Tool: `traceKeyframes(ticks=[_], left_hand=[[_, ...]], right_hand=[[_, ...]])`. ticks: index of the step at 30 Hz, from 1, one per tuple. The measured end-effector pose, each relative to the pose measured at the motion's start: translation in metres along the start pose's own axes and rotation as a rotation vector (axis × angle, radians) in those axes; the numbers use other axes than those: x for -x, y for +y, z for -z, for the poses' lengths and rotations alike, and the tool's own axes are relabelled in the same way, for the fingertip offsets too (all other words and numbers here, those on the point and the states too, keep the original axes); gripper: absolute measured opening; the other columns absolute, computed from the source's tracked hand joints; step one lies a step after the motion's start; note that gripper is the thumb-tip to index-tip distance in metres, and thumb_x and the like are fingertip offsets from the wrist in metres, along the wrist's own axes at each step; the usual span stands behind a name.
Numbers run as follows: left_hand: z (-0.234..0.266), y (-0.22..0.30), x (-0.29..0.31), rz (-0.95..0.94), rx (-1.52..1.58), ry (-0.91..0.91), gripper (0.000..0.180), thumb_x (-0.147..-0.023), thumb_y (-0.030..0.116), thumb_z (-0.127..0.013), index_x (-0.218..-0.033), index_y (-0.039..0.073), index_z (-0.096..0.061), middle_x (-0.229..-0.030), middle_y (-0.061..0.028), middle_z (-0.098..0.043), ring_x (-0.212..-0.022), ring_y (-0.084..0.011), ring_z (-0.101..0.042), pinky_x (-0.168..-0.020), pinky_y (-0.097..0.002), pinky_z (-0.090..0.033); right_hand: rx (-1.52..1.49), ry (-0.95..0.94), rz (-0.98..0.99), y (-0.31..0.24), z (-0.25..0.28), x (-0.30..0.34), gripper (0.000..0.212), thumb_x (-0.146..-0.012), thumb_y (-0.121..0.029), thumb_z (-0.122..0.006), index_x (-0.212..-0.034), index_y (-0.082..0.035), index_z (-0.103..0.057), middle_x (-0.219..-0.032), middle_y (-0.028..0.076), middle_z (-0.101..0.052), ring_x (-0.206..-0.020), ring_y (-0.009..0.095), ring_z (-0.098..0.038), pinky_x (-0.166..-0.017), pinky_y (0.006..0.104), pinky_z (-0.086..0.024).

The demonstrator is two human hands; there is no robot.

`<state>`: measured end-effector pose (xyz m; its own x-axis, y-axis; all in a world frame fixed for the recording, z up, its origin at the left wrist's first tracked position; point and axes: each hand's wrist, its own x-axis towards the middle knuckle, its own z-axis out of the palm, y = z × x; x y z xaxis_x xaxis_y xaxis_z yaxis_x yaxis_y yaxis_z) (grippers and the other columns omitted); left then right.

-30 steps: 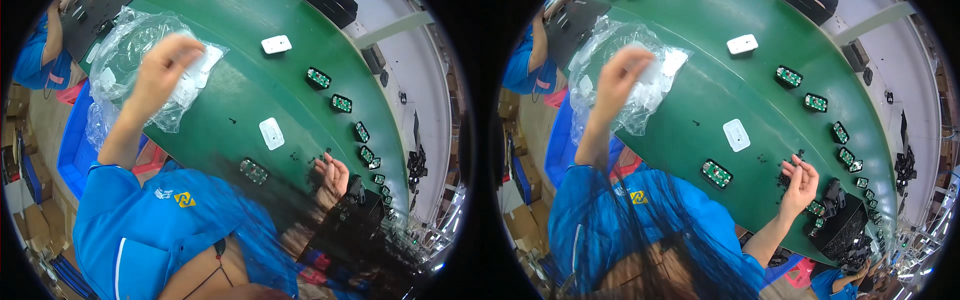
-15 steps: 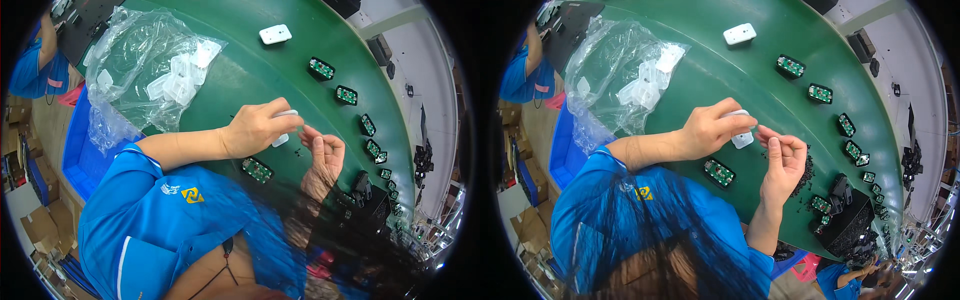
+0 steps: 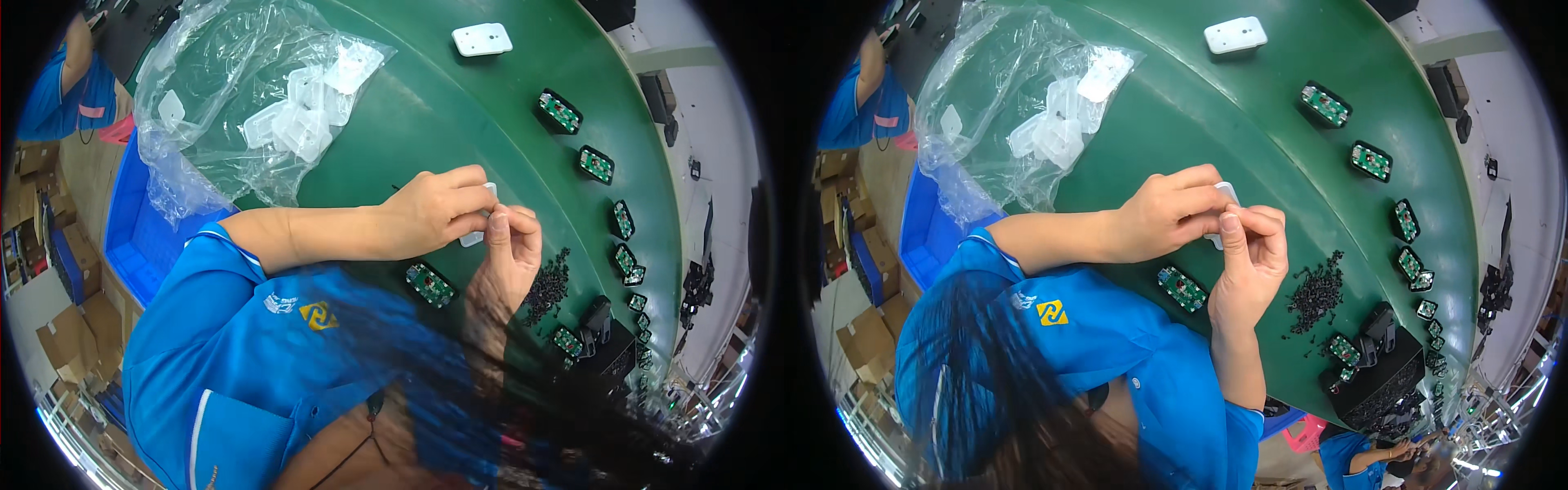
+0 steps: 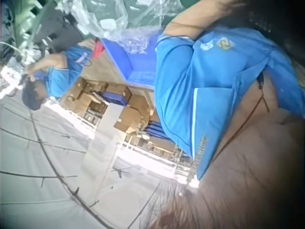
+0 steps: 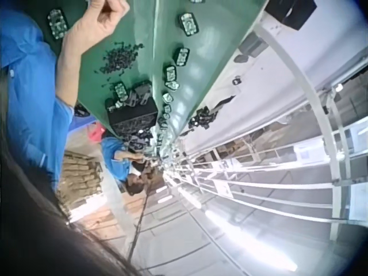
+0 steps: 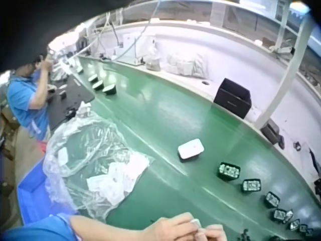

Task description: The person assembles small electronic devices by hand at a green workbench. They pick up white plastic casings and black circuit boards, insert the boards into the casings, and place the finished units on the table. The process is repeated for multiple units throughout the clip.

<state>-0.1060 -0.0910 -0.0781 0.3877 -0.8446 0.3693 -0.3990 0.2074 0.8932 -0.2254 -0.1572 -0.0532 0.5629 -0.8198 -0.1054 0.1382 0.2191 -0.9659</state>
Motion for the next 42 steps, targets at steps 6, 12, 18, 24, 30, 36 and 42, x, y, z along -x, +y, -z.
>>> traceKeyframes(ticks=[6, 12, 18, 24, 30, 36, 42], left_hand=[[0.006, 0.002, 0.001, -0.016, -0.022, -0.089, 0.018, -0.077, 0.004, -0.066, -0.094, 0.004, -0.06, -0.084, -0.0092, -0.053, -0.065, -0.0263, -0.059, -0.054, -0.0327, -0.05], [0.004, 0.001, 0.001, -0.047, -0.055, -0.181, 0.013, -0.081, 0.008, -0.063, -0.093, 0.004, -0.059, -0.084, -0.0095, -0.051, -0.064, -0.0279, -0.057, -0.051, -0.0353, -0.048], [-0.001, -0.003, 0.005, -0.117, -0.136, -0.184, 0.009, -0.083, 0.01, -0.062, -0.091, 0.007, -0.059, -0.087, -0.0095, -0.053, -0.065, -0.0288, -0.058, -0.055, -0.0357, -0.05], [-0.003, 0.01, -0.001, 0.162, 0.215, -0.128, 0.03, -0.087, 0.003, -0.056, -0.116, 0.011, -0.053, -0.088, -0.0076, -0.057, -0.067, -0.0199, -0.062, -0.058, -0.0317, -0.051], [0.001, 0.011, -0.004, 0.512, 0.42, -0.253, 0.026, -0.092, 0.001, -0.049, -0.118, -0.001, -0.047, -0.097, -0.0117, -0.063, -0.088, -0.015, -0.063, -0.078, -0.0287, -0.052], [-0.001, 0.011, -0.003, 0.616, 0.744, -0.166, 0.02, -0.094, 0.006, -0.049, -0.111, -0.004, -0.05, -0.098, -0.0099, -0.062, -0.09, -0.0132, -0.061, -0.079, -0.0272, -0.052], [0.01, 0.011, -0.012, 0.393, 0.241, -0.271, 0.02, -0.089, 0.007, -0.057, -0.107, 0.0, -0.055, -0.09, -0.0065, -0.065, -0.082, -0.0143, -0.063, -0.074, -0.0282, -0.051]], right_hand=[[0.17, -0.06, 0.096, -0.002, 0.01, 0.002, 0.007, -0.086, 0.0, -0.06, -0.093, 0.001, -0.059, -0.091, 0.005, -0.051, -0.08, 0.01, -0.051, -0.072, 0.0221, -0.043], [0.295, -0.139, 0.083, -0.009, 0.023, 0.002, 0.008, -0.089, -0.002, -0.057, -0.096, 0.003, -0.058, -0.093, 0.007, -0.055, -0.08, 0.011, -0.054, -0.071, 0.0222, -0.044], [0.754, -0.096, 0.255, -0.025, 0.023, 0.006, 0.007, -0.084, -0.002, -0.064, -0.09, 0.0, -0.062, -0.088, 0.007, -0.058, -0.071, 0.01, -0.052, -0.059, 0.0201, -0.041], [0.727, -0.06, 0.289, -0.013, 0.039, 0.008, 0.008, -0.08, -0.001, -0.067, -0.086, -0.001, -0.062, -0.082, 0.005, -0.056, -0.059, 0.005, -0.043, -0.048, 0.0178, -0.032], [0.746, -0.073, 0.267, -0.01, 0.04, 0.008, 0.009, -0.08, 0.0, -0.067, -0.086, -0.001, -0.06, -0.084, 0.004, -0.053, -0.06, 0.005, -0.042, -0.049, 0.0172, -0.033], [0.795, 0.026, 0.286, -0.019, 0.024, 0.013, 0.009, -0.081, 0.001, -0.065, -0.086, 0.0, -0.058, -0.086, 0.004, -0.051, -0.063, 0.005, -0.043, -0.052, 0.0179, -0.035], [0.77, 0.052, 0.547, -0.017, 0.04, 0.004, 0.007, -0.084, -0.002, -0.062, -0.089, 0.0, -0.058, -0.097, 0.01, -0.057, -0.076, 0.012, -0.051, -0.062, 0.0209, -0.041]])
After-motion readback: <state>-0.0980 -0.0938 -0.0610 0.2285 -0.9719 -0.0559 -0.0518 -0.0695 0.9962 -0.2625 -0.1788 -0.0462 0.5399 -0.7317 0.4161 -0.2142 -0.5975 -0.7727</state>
